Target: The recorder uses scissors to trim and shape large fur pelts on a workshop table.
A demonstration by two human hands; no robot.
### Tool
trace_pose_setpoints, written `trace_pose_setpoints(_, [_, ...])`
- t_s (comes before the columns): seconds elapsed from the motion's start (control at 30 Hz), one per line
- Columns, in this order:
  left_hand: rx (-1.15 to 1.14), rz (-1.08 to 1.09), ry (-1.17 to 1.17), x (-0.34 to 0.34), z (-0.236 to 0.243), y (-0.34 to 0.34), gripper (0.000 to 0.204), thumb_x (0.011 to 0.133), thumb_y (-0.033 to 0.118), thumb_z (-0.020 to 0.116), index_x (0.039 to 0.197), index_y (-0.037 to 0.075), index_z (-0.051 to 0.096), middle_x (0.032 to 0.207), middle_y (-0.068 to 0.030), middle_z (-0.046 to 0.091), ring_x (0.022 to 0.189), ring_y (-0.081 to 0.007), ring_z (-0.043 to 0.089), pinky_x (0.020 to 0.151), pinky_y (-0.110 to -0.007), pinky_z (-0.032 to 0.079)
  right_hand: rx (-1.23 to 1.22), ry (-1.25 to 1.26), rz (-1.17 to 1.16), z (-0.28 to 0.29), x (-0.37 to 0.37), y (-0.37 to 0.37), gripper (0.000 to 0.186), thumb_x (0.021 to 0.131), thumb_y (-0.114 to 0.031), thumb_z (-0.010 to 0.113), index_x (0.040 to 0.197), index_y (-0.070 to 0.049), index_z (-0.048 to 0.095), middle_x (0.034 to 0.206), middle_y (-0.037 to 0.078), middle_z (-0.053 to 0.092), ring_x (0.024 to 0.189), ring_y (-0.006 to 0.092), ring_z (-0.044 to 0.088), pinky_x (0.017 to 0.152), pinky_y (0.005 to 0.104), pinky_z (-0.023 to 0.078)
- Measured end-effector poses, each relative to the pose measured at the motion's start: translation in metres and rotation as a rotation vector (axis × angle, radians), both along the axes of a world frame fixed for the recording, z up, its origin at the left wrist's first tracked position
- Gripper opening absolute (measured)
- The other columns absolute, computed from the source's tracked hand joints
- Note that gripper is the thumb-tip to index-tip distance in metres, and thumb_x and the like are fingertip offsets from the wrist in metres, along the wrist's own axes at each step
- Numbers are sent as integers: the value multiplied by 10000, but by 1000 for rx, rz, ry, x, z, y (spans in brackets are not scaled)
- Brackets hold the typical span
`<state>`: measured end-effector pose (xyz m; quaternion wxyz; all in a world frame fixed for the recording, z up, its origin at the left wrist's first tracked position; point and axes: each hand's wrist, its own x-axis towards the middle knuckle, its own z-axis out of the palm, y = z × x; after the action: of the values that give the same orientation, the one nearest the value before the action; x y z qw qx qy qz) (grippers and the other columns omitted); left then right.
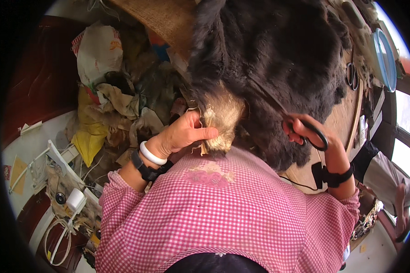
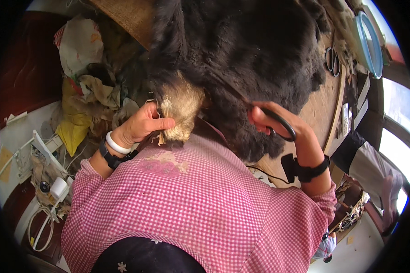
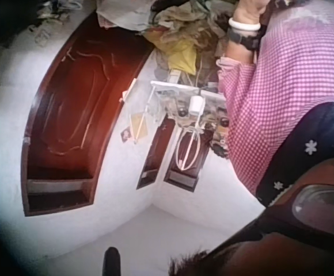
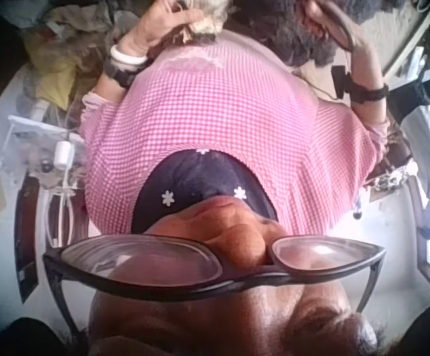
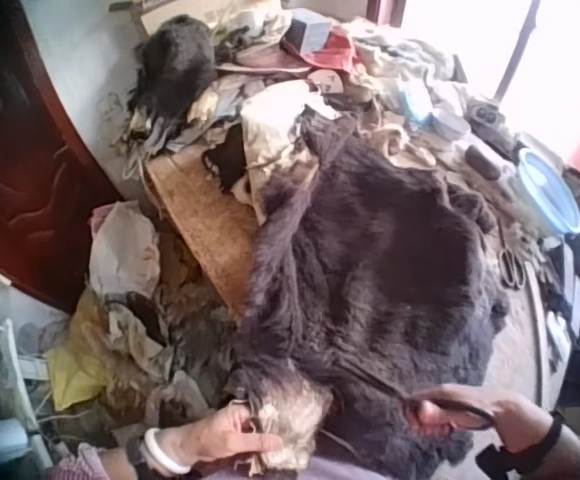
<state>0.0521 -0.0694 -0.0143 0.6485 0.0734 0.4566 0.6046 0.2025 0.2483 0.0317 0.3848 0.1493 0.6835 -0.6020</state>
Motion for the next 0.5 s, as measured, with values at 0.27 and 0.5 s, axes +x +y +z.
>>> trace_pose_setpoints(0.27, [28, 38, -5, 4, -1, 1, 317, 871, 104, 666, 1162, -3, 604, 1049, -47, 658, 917, -108, 607, 823, -248, 491, 66, -102, 167, -2, 9, -9, 916, 704, -868, 447, 996, -12, 588, 770, 0, 510, 741, 108, 498, 674, 258, 408])
trace_pose_setpoints(0.5, [47, 99, 0, 9, 1, 2, 297, 873, 97, 649, 1148, -8, 613, 1036, -43, 660, 910, -103, 604, 825, -248, 485, -93, 121, 112, -27, -32, -17, 851, 789, -818, 405, 881, 6, 601, 662, 1, 490, 636, 118, 518, 600, 268, 450])
